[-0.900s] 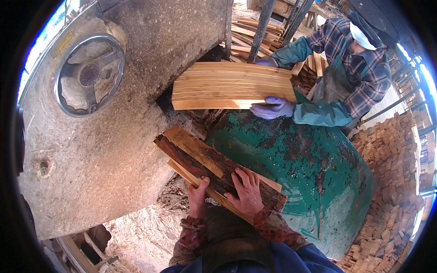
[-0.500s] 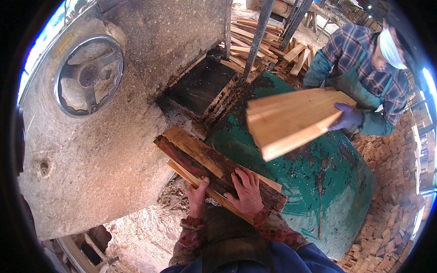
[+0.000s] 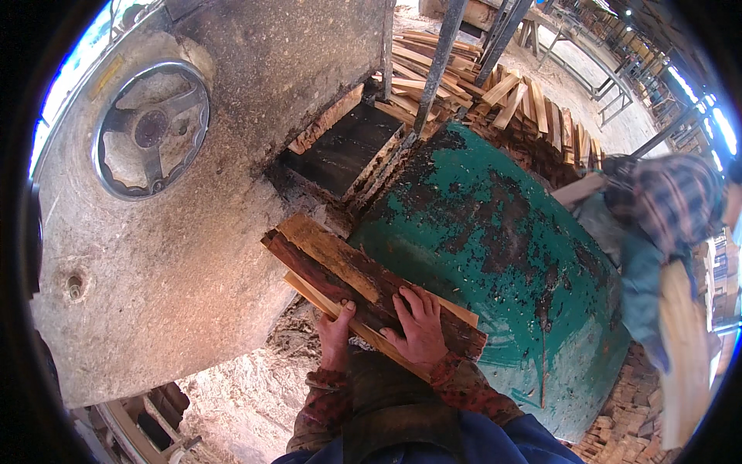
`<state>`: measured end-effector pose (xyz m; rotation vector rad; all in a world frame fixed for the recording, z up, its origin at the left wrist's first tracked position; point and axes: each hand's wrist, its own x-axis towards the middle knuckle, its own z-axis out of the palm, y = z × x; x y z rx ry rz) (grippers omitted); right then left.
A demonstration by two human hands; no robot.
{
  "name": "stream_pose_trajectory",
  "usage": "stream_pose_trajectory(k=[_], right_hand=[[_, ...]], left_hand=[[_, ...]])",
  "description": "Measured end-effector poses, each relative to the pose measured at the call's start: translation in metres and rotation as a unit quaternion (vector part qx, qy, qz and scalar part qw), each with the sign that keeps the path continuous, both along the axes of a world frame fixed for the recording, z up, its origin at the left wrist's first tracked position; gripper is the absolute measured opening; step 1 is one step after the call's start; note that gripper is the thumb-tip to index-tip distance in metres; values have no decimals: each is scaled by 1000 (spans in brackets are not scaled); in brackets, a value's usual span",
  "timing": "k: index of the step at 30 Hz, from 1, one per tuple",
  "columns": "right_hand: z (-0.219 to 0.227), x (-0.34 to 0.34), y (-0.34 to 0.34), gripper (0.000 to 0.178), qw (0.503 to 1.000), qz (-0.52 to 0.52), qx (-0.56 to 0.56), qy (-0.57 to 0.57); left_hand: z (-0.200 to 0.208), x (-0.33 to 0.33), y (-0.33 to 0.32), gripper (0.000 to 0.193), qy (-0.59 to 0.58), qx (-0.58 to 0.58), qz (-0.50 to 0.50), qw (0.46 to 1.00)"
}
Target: The person stacks cut wooden planks on a green metal table in a workshop. They repeatedly pick up planks from a pile and arrange them neatly on the table while another person works nearby.
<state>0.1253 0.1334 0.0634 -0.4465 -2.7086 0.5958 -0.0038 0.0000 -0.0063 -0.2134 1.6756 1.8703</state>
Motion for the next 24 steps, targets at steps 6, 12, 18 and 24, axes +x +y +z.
stream_pose_trajectory(k=[6, 12, 18, 24], right_hand=[[0, 2, 1, 65, 1000, 3, -6, -3], [2, 3, 1, 65, 1000, 0, -5, -9], [4, 4, 0, 64, 1000, -1, -7, -12], [4, 5, 1, 65, 1000, 0, -8, -12]], left_hand=[[3, 1, 1, 49, 9, -14, -7, 1000], [1, 3, 1, 48, -7, 4, 6, 1000], [-8, 6, 0, 48, -16, 37, 14, 999], [2, 6, 1, 47, -17, 14, 8, 1000]])
